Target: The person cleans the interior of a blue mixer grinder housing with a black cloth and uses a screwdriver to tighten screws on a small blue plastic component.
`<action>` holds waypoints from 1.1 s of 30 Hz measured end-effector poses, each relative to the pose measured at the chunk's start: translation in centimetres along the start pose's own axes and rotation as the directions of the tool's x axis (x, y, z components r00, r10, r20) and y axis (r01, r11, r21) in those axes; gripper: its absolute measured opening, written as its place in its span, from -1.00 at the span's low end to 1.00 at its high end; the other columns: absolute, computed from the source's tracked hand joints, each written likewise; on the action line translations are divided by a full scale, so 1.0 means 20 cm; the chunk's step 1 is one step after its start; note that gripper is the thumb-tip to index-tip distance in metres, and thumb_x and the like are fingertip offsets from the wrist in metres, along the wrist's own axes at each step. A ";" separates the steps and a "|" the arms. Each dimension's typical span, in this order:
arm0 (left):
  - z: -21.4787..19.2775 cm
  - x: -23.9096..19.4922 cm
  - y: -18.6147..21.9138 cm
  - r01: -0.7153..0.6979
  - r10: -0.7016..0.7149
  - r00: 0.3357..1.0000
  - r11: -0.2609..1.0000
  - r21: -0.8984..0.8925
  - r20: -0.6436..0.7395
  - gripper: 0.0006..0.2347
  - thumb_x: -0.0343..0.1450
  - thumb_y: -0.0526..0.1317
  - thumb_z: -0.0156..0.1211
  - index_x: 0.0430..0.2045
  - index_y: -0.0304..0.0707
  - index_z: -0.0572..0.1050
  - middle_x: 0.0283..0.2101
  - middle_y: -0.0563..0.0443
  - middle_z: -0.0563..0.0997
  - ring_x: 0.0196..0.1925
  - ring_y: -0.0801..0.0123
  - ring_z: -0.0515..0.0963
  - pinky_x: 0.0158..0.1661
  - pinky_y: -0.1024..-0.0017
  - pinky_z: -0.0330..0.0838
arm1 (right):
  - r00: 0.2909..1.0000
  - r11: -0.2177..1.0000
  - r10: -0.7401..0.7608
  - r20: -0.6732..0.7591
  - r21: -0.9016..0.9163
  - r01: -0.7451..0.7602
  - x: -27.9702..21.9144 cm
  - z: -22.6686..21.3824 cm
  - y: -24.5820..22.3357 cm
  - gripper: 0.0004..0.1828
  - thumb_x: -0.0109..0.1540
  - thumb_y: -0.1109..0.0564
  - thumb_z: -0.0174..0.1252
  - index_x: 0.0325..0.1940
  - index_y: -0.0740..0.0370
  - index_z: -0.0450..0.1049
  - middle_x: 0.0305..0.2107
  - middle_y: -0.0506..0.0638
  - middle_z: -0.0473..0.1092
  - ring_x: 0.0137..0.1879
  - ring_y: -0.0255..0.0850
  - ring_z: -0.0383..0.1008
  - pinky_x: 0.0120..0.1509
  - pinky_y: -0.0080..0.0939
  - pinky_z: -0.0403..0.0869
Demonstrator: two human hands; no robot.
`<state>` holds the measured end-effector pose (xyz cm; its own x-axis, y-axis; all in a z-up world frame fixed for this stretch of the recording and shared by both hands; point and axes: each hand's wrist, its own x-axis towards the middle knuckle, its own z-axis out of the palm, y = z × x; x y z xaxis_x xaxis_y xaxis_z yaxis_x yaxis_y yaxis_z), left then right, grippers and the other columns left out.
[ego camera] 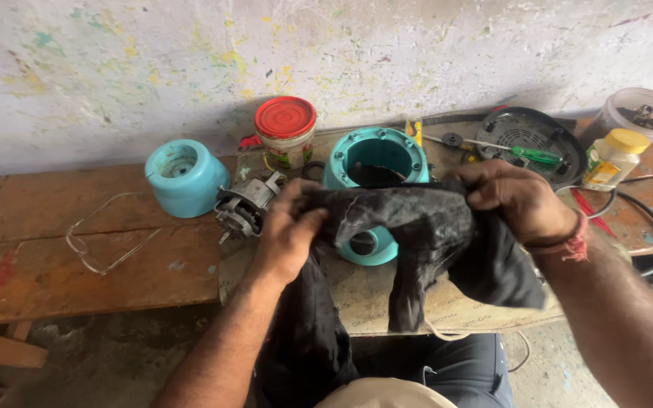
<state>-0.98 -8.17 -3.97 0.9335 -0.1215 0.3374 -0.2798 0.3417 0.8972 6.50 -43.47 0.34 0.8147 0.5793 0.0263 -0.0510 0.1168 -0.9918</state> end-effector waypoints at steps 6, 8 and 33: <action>0.19 0.02 0.15 -0.009 -0.034 0.937 0.992 0.122 0.346 -0.46 0.48 -0.05 0.20 0.30 -0.35 0.26 0.16 -0.02 0.49 0.20 0.35 0.46 0.20 0.39 0.33 | 0.987 0.997 0.022 0.160 0.065 -0.033 0.07 0.29 -0.15 -0.63 0.35 0.10 0.06 0.03 0.52 0.50 -0.26 0.14 0.53 -0.11 -0.14 0.48 0.01 -0.20 0.48; 0.26 0.03 0.08 0.168 -0.171 0.919 0.985 0.039 0.356 -0.46 0.40 -0.15 0.37 0.26 -0.42 0.38 0.01 -0.17 0.58 0.06 0.24 0.56 0.09 0.32 0.49 | 0.970 0.991 -0.083 0.226 -0.082 0.104 0.09 0.37 -0.21 -0.70 0.28 0.20 0.14 0.02 0.47 0.47 -0.26 0.12 0.53 -0.13 -0.18 0.52 0.02 -0.20 0.50; -0.05 0.69 -0.05 -0.194 0.159 0.972 0.123 0.973 0.173 -0.79 0.30 -0.31 0.22 -0.23 -0.35 0.61 -0.06 -0.36 0.56 -0.05 -0.20 0.58 -0.05 0.04 0.47 | 0.884 0.367 -0.269 -0.382 -0.889 -0.273 0.68 0.26 0.06 -0.66 0.32 0.07 0.06 0.12 0.29 0.44 -0.19 0.35 0.50 -0.13 0.14 0.59 -0.09 0.02 0.58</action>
<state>12.36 -9.30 -0.40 0.8240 -0.2252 0.5199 -0.4334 -0.8416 0.3223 14.56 -31.19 0.10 0.9546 0.1724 0.2428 0.2729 -0.8327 -0.4818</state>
